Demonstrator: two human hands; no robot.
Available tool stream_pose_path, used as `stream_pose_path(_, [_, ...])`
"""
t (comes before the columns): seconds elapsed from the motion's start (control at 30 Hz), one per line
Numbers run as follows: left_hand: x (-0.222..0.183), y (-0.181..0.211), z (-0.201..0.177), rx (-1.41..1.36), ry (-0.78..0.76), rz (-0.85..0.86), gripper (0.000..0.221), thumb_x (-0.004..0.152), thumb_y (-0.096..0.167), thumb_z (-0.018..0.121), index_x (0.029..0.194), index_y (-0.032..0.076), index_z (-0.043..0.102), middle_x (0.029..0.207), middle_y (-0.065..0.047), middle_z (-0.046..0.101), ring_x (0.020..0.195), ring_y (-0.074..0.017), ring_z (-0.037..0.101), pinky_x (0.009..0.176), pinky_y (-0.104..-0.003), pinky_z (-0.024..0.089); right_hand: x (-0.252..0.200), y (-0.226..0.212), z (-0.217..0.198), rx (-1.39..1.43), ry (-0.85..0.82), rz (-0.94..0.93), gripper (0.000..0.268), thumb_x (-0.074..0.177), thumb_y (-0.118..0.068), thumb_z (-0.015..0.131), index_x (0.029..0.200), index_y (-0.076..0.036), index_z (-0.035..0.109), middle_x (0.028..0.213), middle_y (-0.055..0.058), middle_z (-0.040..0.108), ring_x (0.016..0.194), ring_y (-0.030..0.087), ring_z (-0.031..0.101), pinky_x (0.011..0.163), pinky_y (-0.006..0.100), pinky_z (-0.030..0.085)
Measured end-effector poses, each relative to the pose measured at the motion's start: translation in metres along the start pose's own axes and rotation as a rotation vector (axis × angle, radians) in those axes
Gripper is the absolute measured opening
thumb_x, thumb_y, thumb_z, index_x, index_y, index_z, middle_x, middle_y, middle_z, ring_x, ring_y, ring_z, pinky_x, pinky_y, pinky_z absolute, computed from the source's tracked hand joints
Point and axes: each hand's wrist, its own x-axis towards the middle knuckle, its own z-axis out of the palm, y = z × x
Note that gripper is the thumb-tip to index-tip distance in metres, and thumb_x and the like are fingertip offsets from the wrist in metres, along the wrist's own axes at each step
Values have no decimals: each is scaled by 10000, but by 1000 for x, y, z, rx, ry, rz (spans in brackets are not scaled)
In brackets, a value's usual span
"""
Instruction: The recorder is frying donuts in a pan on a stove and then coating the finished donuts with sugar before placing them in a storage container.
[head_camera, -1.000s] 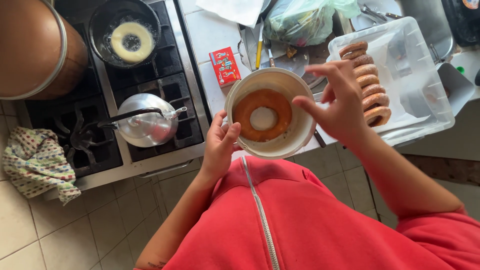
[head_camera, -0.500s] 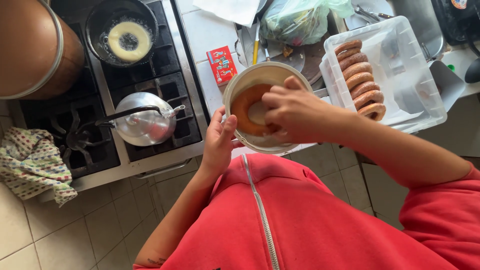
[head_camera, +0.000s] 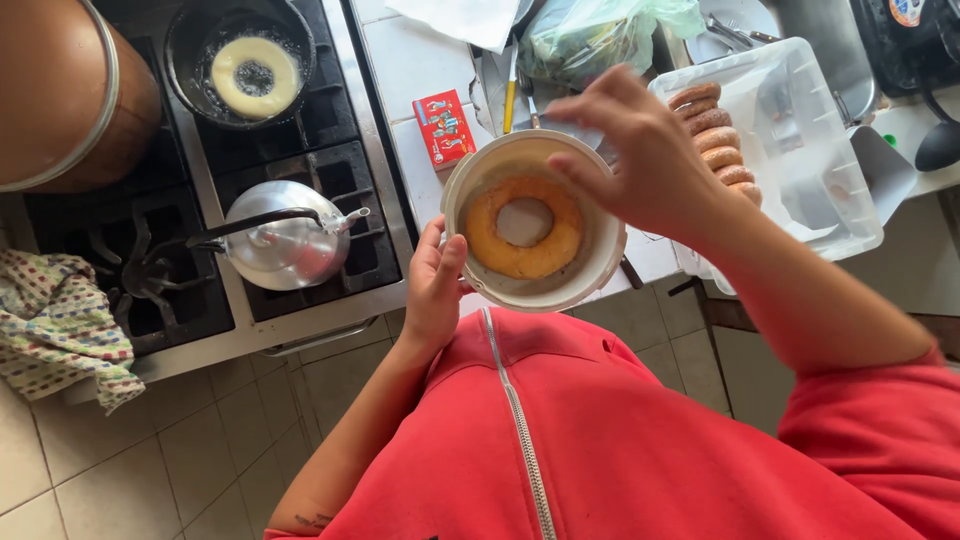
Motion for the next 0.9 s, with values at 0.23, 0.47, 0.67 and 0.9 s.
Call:
stream_pose_path(0.23, [2, -19, -28, 101, 2, 30, 866, 1060, 589, 553, 1642, -46, 461, 1069, -157, 543, 806, -130, 431, 657, -228, 358, -49, 56, 46, 1138, -228, 159, 751, 1035, -436, 632, 1628, -92, 326, 1630, 130, 411, 1473, 144, 436, 1204, 293, 368])
stream_pose_path(0.47, [16, 11, -4, -7, 123, -22, 1023, 906, 819, 350, 1622, 96, 245, 1428, -173, 568, 1252, -254, 615, 1002, -373, 527, -89, 78, 118, 1420, 206, 463, 532, 1088, -210, 544, 1567, -41, 386, 1469, 96, 539, 1318, 155, 548, 1110, 324, 460])
stream_pose_path(0.67, [18, 11, -3, -17, 200, -77, 1006, 907, 813, 352, 1578, 64, 313, 1419, -199, 578, 1236, -271, 614, 979, -401, 516, -91, 68, 119, 1514, 306, 529, 419, 1109, -233, 541, 1474, -31, 495, 1346, 93, 627, 1190, 158, 617, 1000, 316, 522])
stream_pose_path(0.9, [17, 8, -6, -25, 185, -63, 1016, 917, 812, 346, 1587, 49, 290, 1414, -200, 582, 1224, -246, 618, 991, -395, 525, -92, 65, 133, 1465, 315, 582, 450, 1083, -261, 560, 1468, -44, 476, 1234, 107, 649, 979, 164, 704, 777, 345, 628])
